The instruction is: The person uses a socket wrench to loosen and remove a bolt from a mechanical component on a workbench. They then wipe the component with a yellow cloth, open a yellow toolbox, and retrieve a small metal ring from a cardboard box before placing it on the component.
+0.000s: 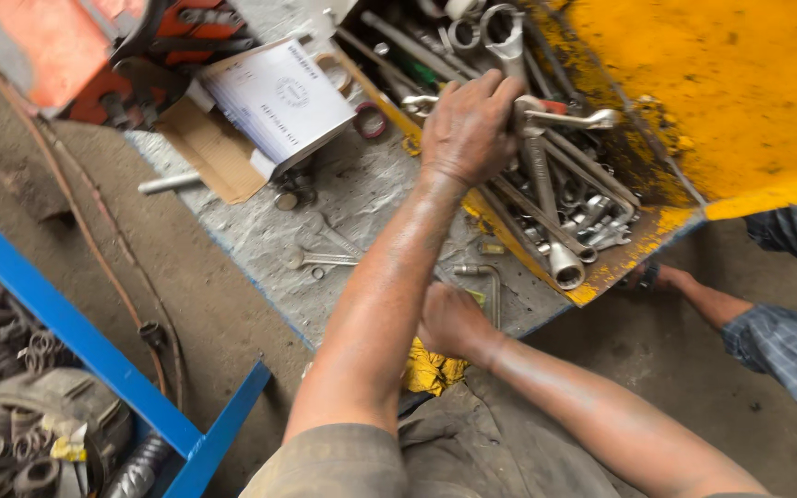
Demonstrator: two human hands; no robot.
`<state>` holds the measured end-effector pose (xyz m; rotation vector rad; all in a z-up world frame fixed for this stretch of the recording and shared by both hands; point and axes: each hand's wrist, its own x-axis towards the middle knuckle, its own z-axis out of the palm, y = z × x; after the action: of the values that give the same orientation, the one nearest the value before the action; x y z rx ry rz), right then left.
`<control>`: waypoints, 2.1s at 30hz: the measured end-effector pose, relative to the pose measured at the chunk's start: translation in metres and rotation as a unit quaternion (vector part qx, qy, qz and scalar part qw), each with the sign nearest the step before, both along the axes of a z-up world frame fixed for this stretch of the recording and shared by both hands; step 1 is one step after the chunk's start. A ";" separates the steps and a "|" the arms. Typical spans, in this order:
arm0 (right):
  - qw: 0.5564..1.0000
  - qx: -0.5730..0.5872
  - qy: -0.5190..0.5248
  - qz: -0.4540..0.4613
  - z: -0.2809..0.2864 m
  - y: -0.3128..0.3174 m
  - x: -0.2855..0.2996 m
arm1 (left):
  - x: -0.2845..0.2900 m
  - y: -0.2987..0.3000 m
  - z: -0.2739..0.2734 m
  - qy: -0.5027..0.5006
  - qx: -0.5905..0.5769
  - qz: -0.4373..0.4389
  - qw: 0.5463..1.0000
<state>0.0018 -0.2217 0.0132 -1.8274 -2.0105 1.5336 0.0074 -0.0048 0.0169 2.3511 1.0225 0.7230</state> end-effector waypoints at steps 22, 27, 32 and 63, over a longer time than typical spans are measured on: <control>0.990 0.006 0.040 -0.135 0.010 -0.075 0.044 | 0.030 -0.003 0.052 0.292 -0.093 -0.256 0.917; 0.983 -0.013 0.041 -0.180 0.008 -0.077 0.058 | 0.011 0.016 0.086 0.188 -0.248 -0.116 0.943; 0.985 -0.045 0.025 -0.167 0.010 -0.078 0.063 | 0.038 0.000 0.092 0.270 -0.071 -0.287 0.916; 0.900 0.324 -0.081 -0.281 0.043 0.033 0.086 | -0.244 -0.042 -0.014 -0.226 -0.205 0.587 0.750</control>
<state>0.0880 -0.1891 0.0561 -1.9898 -1.5394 0.4885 -0.2370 -0.0464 0.0026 0.8475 2.0981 1.2160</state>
